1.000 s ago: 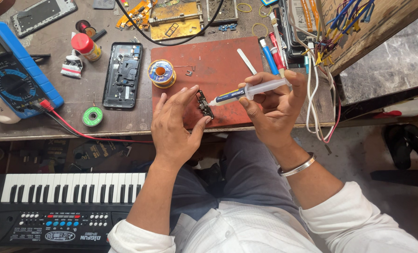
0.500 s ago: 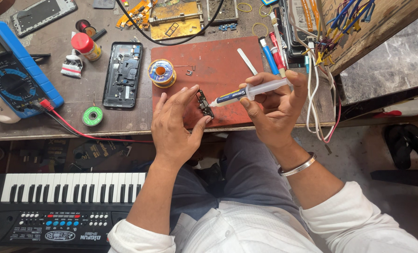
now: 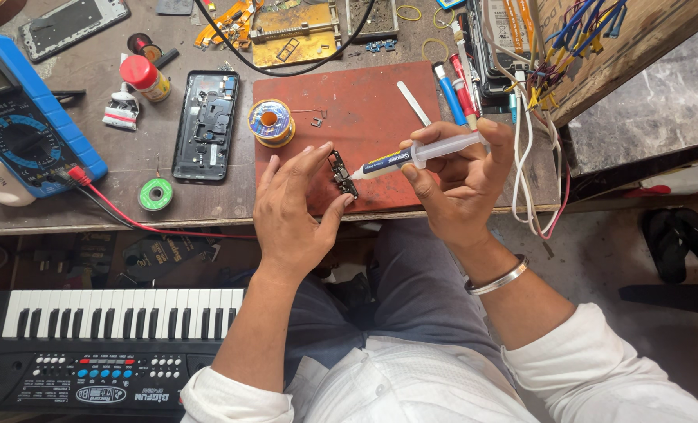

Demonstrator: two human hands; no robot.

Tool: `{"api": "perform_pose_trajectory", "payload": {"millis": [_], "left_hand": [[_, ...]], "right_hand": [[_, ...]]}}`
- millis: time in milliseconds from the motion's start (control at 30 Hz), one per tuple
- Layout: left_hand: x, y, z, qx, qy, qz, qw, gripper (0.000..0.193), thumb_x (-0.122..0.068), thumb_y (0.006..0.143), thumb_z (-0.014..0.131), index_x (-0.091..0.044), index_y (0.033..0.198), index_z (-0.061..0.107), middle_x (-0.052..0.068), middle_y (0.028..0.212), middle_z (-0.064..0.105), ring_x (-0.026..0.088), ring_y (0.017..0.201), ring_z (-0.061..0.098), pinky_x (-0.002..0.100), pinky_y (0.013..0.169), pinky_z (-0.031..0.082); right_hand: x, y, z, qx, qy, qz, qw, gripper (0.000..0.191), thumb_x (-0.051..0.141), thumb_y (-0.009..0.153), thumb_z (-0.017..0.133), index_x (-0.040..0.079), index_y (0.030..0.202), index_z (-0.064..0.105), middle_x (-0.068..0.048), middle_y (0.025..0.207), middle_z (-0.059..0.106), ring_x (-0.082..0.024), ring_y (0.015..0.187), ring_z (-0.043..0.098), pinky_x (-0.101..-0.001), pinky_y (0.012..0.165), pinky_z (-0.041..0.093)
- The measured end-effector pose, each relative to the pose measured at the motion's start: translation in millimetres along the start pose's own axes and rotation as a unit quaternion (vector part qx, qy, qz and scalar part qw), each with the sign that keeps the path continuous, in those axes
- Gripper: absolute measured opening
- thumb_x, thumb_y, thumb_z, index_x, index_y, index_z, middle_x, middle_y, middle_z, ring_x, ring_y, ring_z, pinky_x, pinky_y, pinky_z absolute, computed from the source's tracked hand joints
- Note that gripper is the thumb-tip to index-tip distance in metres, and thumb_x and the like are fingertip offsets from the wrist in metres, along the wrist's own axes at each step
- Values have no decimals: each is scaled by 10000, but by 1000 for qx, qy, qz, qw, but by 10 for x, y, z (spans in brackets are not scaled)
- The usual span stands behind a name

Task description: The person works on a small circuit board at a repair bench, first scraping and cleaning the board with a handheld tool, then applying flux from a syringe onto the board, and finally soldering components on the board using a soldering iron in one hand and tweezers in the other.

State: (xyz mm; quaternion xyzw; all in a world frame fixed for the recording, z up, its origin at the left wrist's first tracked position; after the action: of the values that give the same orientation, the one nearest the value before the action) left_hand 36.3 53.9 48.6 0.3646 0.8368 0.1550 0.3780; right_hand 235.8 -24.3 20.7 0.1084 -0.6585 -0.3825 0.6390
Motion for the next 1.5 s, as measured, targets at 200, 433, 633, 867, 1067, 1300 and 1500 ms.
{"api": "perform_pose_trajectory", "payload": {"millis": [200,433,633,867,1067,1300,1500], "left_hand": [[-4,2,6,1,0,0,1000,674,-247,828,863,-145,1419,557,73,1291,702,281,1299,626,524,1206,357],[1,-2,1,2,1,-1,1000,679,-246,822,867,-146,1418,556,73,1291,701,280,1298,625,525,1206,357],[-5,-4,-1,2,4,-2,1000,679,-248,824,866,-146,1419,555,75,1290,700,280,1298,626,529,1207,354],[-5,-1,-1,1,1,1,1000,670,-252,834,859,-144,1420,554,77,1295,699,282,1300,625,532,1210,353],[-2,0,1,2,3,0,1000,671,-249,831,858,-143,1420,556,79,1292,701,281,1302,625,529,1210,352],[4,-2,4,2,3,-2,1000,670,-256,829,856,-143,1417,556,73,1284,707,278,1300,625,527,1215,343],[1,-5,0,-1,7,4,1000,658,-260,837,853,-138,1414,562,83,1284,704,280,1293,626,527,1218,339]], "right_hand": [[-10,-2,-4,-3,9,-2,1000,804,-120,1043,719,279,1536,225,-209,1315,586,-219,1153,700,-296,944,618],[-11,-9,-5,-6,10,-2,1000,817,-122,1044,720,283,1544,218,-209,1313,587,-218,1156,699,-302,955,621],[-5,-3,-1,-2,7,-4,1000,815,-124,1047,716,285,1544,217,-210,1313,588,-213,1155,698,-301,955,620],[-7,-1,-8,-4,12,-2,1000,806,-115,1048,718,275,1541,213,-212,1313,590,-214,1149,703,-298,952,616],[-1,-3,-11,-13,16,0,1000,810,-108,1049,724,276,1546,213,-208,1319,599,-222,1159,702,-304,960,622],[-45,10,-166,-96,39,19,994,881,-77,1100,738,270,1607,106,-171,1298,627,-205,1140,683,-335,1025,566],[-115,52,-255,-131,92,36,987,894,-104,1096,730,241,1617,90,-176,1291,615,-227,1152,670,-365,1075,542]]}}
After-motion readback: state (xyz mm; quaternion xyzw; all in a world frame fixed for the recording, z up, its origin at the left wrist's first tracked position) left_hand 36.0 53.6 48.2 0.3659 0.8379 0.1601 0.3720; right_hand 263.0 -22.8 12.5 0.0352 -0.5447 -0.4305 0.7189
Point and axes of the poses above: each hand's wrist, its own y-axis towards the middle knuckle, its own z-axis out of the palm, x = y × z, the point moved 9 cm from there along y, towards the middle knuckle
